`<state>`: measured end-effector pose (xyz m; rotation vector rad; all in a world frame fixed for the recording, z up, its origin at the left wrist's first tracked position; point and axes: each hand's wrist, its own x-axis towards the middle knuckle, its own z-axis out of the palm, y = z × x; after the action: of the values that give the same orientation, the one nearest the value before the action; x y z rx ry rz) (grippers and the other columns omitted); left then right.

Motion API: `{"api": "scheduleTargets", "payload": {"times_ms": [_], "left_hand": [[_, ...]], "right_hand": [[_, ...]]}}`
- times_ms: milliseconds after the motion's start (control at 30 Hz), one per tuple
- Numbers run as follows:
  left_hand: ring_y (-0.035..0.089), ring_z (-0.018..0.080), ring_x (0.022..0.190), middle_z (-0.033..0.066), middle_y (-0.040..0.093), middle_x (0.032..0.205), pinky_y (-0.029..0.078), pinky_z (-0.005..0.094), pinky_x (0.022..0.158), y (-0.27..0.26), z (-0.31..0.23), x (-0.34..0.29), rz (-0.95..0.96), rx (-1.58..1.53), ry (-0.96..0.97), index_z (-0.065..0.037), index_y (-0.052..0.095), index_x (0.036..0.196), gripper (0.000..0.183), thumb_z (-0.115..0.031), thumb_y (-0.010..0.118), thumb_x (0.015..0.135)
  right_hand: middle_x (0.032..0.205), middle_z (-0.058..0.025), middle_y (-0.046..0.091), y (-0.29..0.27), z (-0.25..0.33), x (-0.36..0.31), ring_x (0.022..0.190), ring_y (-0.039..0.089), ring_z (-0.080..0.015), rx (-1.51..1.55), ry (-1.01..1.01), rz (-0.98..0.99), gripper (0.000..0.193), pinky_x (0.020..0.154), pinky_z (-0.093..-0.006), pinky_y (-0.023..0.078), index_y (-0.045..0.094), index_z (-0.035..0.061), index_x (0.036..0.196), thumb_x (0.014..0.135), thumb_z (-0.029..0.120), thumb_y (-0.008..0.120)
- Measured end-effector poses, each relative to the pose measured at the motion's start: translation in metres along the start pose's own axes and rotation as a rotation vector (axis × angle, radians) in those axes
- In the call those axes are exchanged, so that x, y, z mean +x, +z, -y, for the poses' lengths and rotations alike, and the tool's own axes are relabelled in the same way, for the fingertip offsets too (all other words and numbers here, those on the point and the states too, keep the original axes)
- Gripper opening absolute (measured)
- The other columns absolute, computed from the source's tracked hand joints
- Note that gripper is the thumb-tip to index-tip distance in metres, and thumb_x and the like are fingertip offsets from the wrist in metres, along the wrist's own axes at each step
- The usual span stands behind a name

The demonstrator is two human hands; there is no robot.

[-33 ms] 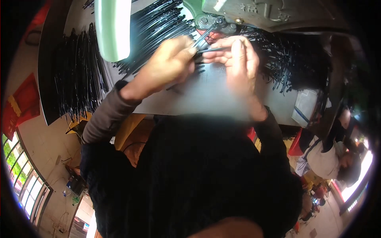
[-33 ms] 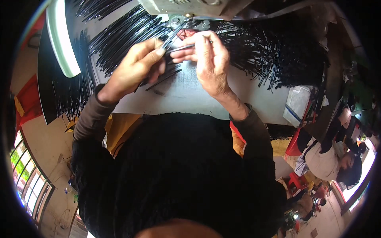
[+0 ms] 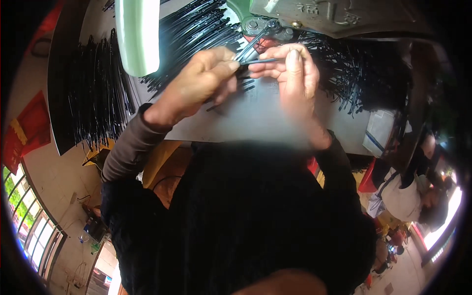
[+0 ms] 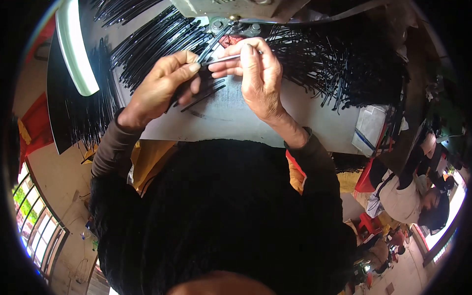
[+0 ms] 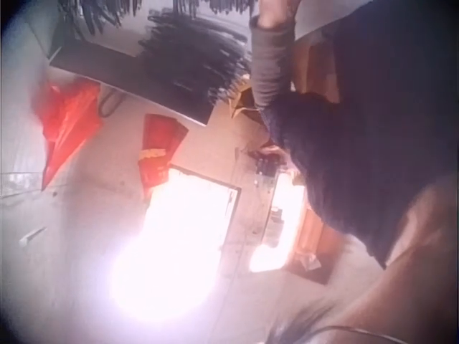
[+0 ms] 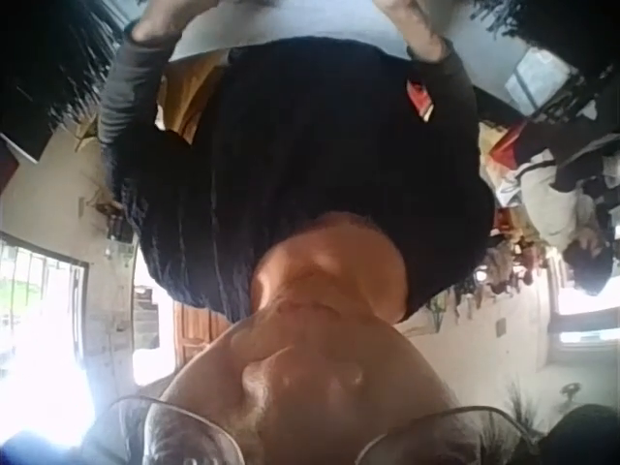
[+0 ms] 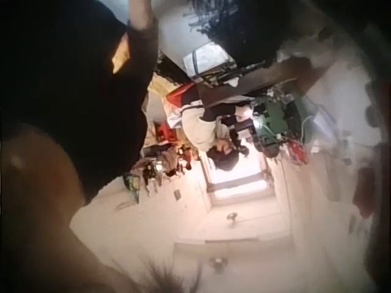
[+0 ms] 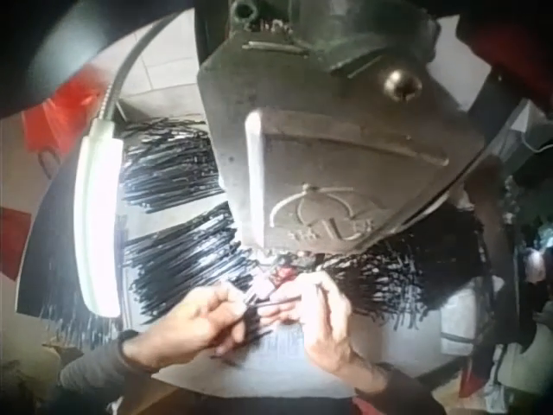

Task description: The person assembles thin black rods into a mechanical fixture for manufacturing.

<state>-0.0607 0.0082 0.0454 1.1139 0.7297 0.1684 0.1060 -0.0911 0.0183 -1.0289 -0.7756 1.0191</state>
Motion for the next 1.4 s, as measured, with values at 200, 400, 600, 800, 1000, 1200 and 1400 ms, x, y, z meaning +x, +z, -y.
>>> {"api": "scheduleTargets", "payload": {"times_ms": [200,400,600,800,1000,1200,1400], "left_hand": [[0.032,0.0051,0.044,0.0042,0.058,0.070,0.028,0.0204,0.042,-0.034,-0.003,0.006,0.330,-0.442,-0.161,0.002,0.061,0.103,0.021,-0.014,0.049,0.100],[0.036,0.0043,0.042,0.0042,0.059,0.067,0.032,0.0190,0.042,-0.036,0.000,-0.011,0.153,-0.232,-0.100,0.005,0.059,0.103,0.024,-0.016,0.047,0.101],[0.046,0.0019,0.044,0.0009,0.059,0.065,0.036,0.0180,0.041,-0.030,-0.018,-0.017,0.033,0.651,0.212,0.001,0.063,0.091,0.020,-0.013,0.051,0.099],[0.067,0.0244,0.085,0.0187,0.065,0.100,0.056,0.0358,0.081,-0.035,0.000,0.007,-0.066,-0.467,0.090,0.006,0.054,0.114,0.029,-0.017,0.042,0.101],[0.060,0.0391,0.110,0.0304,0.058,0.116,0.049,0.0500,0.100,0.012,-0.006,0.041,-0.151,-0.738,0.206,0.011,0.052,0.111,0.025,-0.010,0.051,0.097],[0.060,0.0418,0.109,0.0317,0.058,0.113,0.051,0.0497,0.098,0.021,-0.003,0.053,-0.257,-0.748,0.280,0.013,0.051,0.106,0.024,-0.010,0.047,0.098],[0.069,0.0344,0.086,0.0270,0.064,0.094,0.060,0.0412,0.079,0.033,0.000,0.055,-0.317,-0.761,0.382,0.010,0.052,0.100,0.022,-0.011,0.046,0.098]], "right_hand": [[0.096,-0.0193,0.060,-0.004,-0.004,0.009,0.082,0.070,-0.0313,0.093,0.063,0.030,0.026,0.072,-0.0392,0.060,0.046,-0.0053,0.105,0.104,0.018,0.035],[0.096,-0.0201,0.060,0.008,-0.004,0.015,0.083,0.070,-0.0339,0.202,0.263,-0.060,0.030,0.073,-0.0417,0.060,0.047,-0.0060,0.109,0.104,0.021,0.035],[0.097,-0.0211,0.061,-0.002,-0.006,0.023,0.085,0.069,-0.0358,0.317,0.271,0.031,0.036,0.076,-0.0472,0.060,0.047,-0.0055,0.113,0.105,0.026,0.033],[0.095,-0.0220,0.067,-0.042,-0.005,0.025,0.085,0.069,-0.0329,0.321,0.071,-0.043,0.036,0.081,-0.0502,0.058,0.055,-0.0030,0.107,0.104,0.027,0.036],[0.098,-0.0233,0.066,-0.053,-0.005,0.039,0.089,0.068,-0.0357,0.281,-0.031,-0.207,0.036,0.083,-0.0503,0.057,0.053,-0.0040,0.106,0.103,0.029,0.038],[0.100,-0.0243,0.065,-0.049,-0.008,0.038,0.093,0.067,-0.0374,0.263,-0.060,-0.171,0.035,0.085,-0.0512,0.057,0.051,-0.0047,0.108,0.103,0.028,0.039],[0.100,-0.0231,0.065,-0.055,-0.006,0.036,0.094,0.067,-0.0373,0.256,-0.050,-0.155,0.036,0.085,-0.0512,0.056,0.051,-0.0058,0.108,0.103,0.027,0.040]]}}
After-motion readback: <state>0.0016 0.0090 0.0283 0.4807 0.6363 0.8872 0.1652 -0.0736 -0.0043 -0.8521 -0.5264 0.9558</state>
